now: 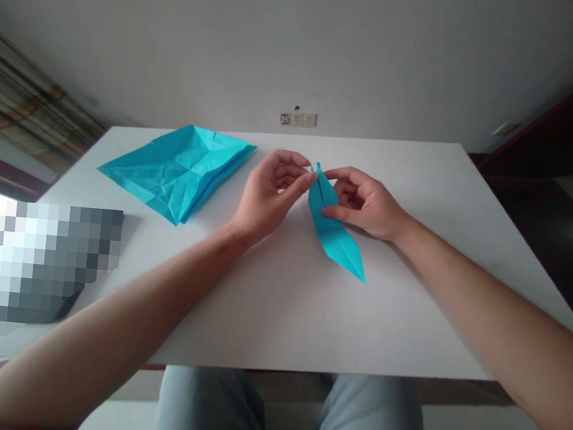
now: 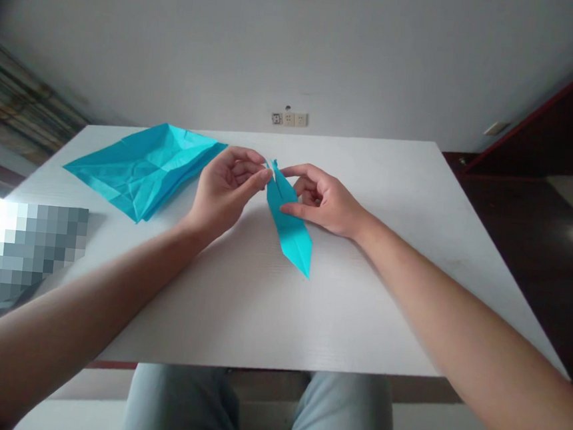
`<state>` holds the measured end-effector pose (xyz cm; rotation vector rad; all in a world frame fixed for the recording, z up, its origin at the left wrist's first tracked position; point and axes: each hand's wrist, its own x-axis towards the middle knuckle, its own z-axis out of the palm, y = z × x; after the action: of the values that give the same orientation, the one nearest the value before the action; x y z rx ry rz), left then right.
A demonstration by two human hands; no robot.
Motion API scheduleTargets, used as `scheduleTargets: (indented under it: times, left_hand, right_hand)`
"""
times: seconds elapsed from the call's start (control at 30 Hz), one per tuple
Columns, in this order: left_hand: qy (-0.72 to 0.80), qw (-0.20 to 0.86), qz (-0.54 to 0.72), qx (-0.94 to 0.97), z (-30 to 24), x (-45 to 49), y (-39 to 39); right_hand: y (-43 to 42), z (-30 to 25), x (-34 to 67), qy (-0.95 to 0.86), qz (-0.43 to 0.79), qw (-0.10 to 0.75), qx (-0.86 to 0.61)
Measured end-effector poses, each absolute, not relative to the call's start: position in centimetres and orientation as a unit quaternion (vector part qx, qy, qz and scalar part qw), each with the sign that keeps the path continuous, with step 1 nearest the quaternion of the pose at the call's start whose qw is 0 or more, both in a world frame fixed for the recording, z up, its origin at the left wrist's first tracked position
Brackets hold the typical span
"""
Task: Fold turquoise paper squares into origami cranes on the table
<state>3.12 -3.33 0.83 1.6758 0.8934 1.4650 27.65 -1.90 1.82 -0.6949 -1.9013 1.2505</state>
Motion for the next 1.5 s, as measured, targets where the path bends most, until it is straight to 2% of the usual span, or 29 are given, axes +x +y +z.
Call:
scheduleTargets:
  times: [0.37, 0.47, 0.67, 0.9, 1.33, 1.5]
  left_hand:
    - [0.39, 0.332, 0.572, 0.64, 1.0, 3.1, -3.5]
    - [0.39, 0.329, 0.562, 0.652, 0.9, 2.6, -3.6]
    - [0.371, 0.358, 0.43, 0.741, 0.6, 2.3, -4.4]
    - [0.32, 0.415, 0.439, 0.73, 0.7, 2.8, -4.2]
    - [0.338, 0.41, 0.489, 0.691, 1.6, 3.3, -4.5]
    - [0.341, 0.451, 0.519, 0.641, 1.0, 3.3, -3.9]
  right_hand:
    - [-2.1, 1.9, 27.3, -0.717, 0.523, 0.356, -0.292]
    - [-1.9, 1.8, 27.2, -0.68, 0.54, 0.394, -0.302]
    - [-1.2, 1.4, 27.2, -0.618, 0.545, 0.466, -0.322]
    - [-1.3, 1.6, 27.2, -0.615, 0.549, 0.469, -0.318]
    - [-1.4, 1.3, 27.1, -0.65, 0.554, 0.435, -0.286]
    - [-1.6, 1.7, 27.3, -0.643, 0.559, 0.446, -0.273]
